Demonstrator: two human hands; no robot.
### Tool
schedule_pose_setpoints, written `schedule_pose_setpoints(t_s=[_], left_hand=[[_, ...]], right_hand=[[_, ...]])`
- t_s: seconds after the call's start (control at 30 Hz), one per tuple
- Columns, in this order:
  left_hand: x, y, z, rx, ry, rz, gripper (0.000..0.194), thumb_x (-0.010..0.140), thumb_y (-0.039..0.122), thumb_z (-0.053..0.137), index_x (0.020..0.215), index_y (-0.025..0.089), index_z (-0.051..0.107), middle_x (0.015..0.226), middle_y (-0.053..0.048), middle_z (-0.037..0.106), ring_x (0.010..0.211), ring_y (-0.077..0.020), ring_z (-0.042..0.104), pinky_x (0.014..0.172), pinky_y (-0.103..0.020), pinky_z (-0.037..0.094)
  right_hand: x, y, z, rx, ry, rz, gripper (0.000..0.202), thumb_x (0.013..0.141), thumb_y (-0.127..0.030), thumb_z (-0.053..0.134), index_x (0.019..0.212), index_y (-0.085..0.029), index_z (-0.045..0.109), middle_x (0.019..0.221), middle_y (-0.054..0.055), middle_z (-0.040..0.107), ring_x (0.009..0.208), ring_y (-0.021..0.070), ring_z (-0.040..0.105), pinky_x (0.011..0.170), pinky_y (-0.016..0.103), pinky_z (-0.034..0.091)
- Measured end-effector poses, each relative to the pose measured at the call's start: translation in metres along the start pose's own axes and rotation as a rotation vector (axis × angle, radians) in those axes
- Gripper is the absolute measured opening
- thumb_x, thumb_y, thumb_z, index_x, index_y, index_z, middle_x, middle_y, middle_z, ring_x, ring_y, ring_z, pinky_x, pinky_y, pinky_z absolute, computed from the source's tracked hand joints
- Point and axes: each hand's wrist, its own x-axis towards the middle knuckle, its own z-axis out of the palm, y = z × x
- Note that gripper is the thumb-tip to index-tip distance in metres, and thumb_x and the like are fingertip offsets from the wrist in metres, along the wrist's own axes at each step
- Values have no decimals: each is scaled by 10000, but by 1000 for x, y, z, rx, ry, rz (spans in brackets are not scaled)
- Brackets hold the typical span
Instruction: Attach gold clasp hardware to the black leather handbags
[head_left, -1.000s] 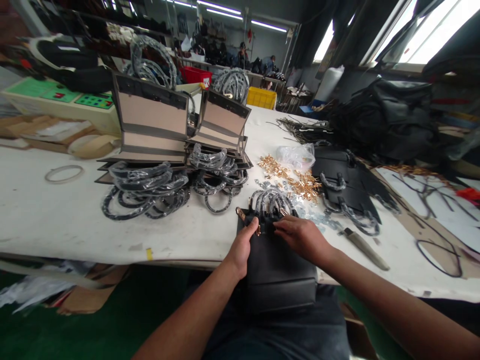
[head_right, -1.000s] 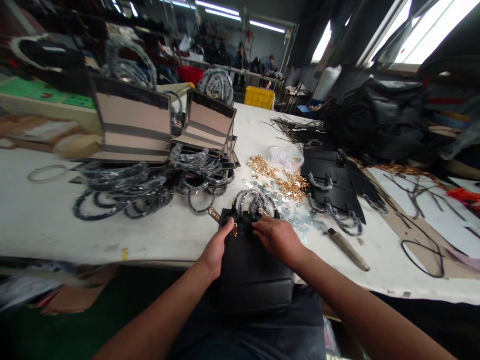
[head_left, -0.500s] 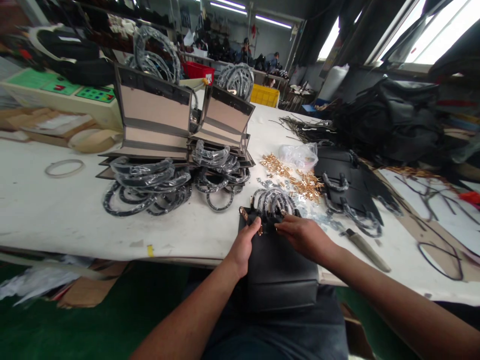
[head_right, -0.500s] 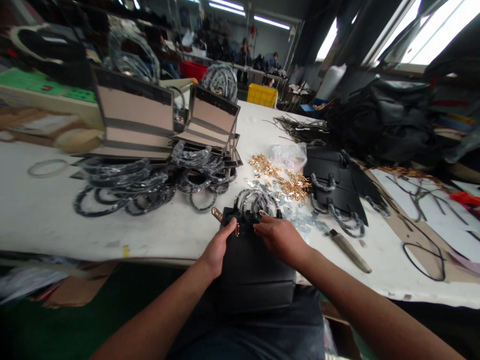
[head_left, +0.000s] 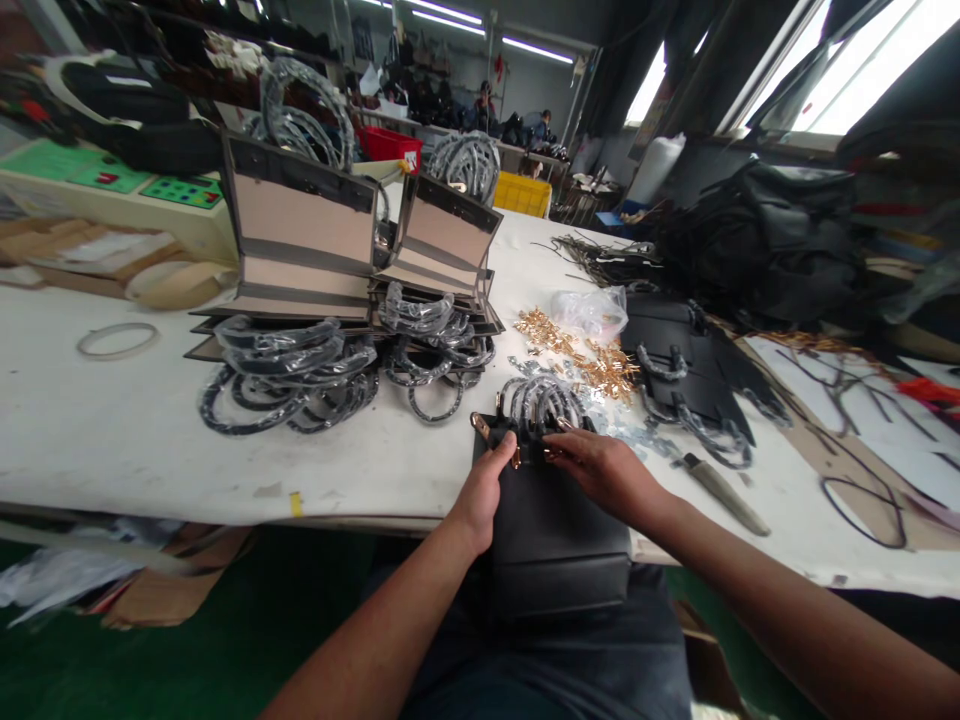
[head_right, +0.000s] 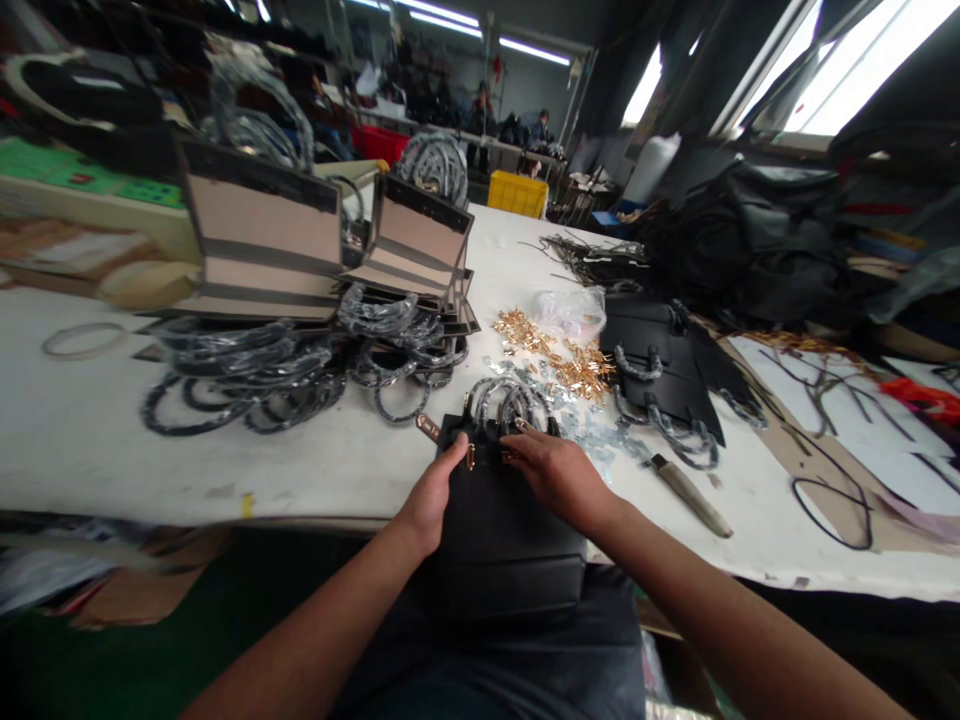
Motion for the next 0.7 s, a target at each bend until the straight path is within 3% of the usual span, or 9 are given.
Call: schedule_pose_setpoints(t_s=[0.1, 0.23, 0.33, 0.43, 0.5, 0.57, 0.63, 0.7], left_hand=[[1, -1, 0, -3, 32, -5, 482, 895, 457, 740, 1264, 149, 707, 1032, -123, 811, 1072, -343, 750, 1050, -473, 534], [2, 0, 0, -21, 31, -13, 482, 896, 437, 739, 1272, 137, 702, 1031, -131, 809, 1047, -347, 756, 1047, -477, 535], [2, 2, 2, -20, 20, -7, 496, 899, 429, 736, 1297, 136, 689, 1042, -133, 807, 1034, -347, 759, 1053, -482, 531], [-2, 3, 6, 13, 28, 11, 539, 892, 450, 738, 1334, 150, 668, 1042, -133, 805, 1023, -347, 761, 1056, -497, 523], [-6, 4, 9, 16, 12, -15, 569, 888, 492, 725, 1341, 154, 667, 1037, -146, 803, 1036, -364, 755, 1053, -523, 517], [-12, 6, 13, -2, -19, -70, 599, 883, 541, 700, 1340, 154, 674, 1049, -168, 798, 1071, -392, 740, 1054, -556, 505], [-20, 6, 17, -16, -34, -97, 636, 876, 581, 680, 1346, 152, 677, 1086, -191, 788, 1119, -422, 716, 1066, -587, 484], [-29, 3, 24, -8, -37, -56, 676, 867, 605, 675, 1372, 156, 663, 1151, -209, 769, 1179, -443, 684, 1093, -601, 457]], right_hand=[[0, -2, -3, 14, -23, -1, 208, 1034, -201, 532, 1054, -243, 735, 1032, 46, 722, 899, 168, 705, 782, 244, 514], [6, -16, -3, -216, -130, 45, 249, 998, -132, 517, 1017, -238, 741, 999, 51, 703, 843, 173, 687, 692, 241, 470], [15, -27, 0, -358, -213, 43, 247, 946, -71, 521, 956, -193, 736, 968, 85, 699, 860, 200, 688, 700, 259, 478], [18, -33, -3, -365, -211, 46, 229, 921, -55, 538, 928, -169, 737, 967, 108, 708, 899, 225, 704, 741, 282, 520], [12, -37, -6, -291, -156, 77, 233, 925, -75, 550, 970, -186, 750, 991, 100, 723, 918, 228, 721, 767, 293, 557], [-3, -40, -5, -189, -41, 96, 289, 935, -118, 572, 1139, -228, 744, 1099, 98, 739, 991, 237, 733, 837, 320, 594], [-24, -44, 6, -124, 137, 79, 501, 924, -172, 619, 1416, -268, 610, 1349, 126, 678, 1194, 282, 684, 976, 395, 590], [-46, -48, 22, -96, 303, 91, 639, 906, -284, 689, 1518, -315, 507, 1481, 136, 595, 1298, 338, 627, 1041, 480, 572]])
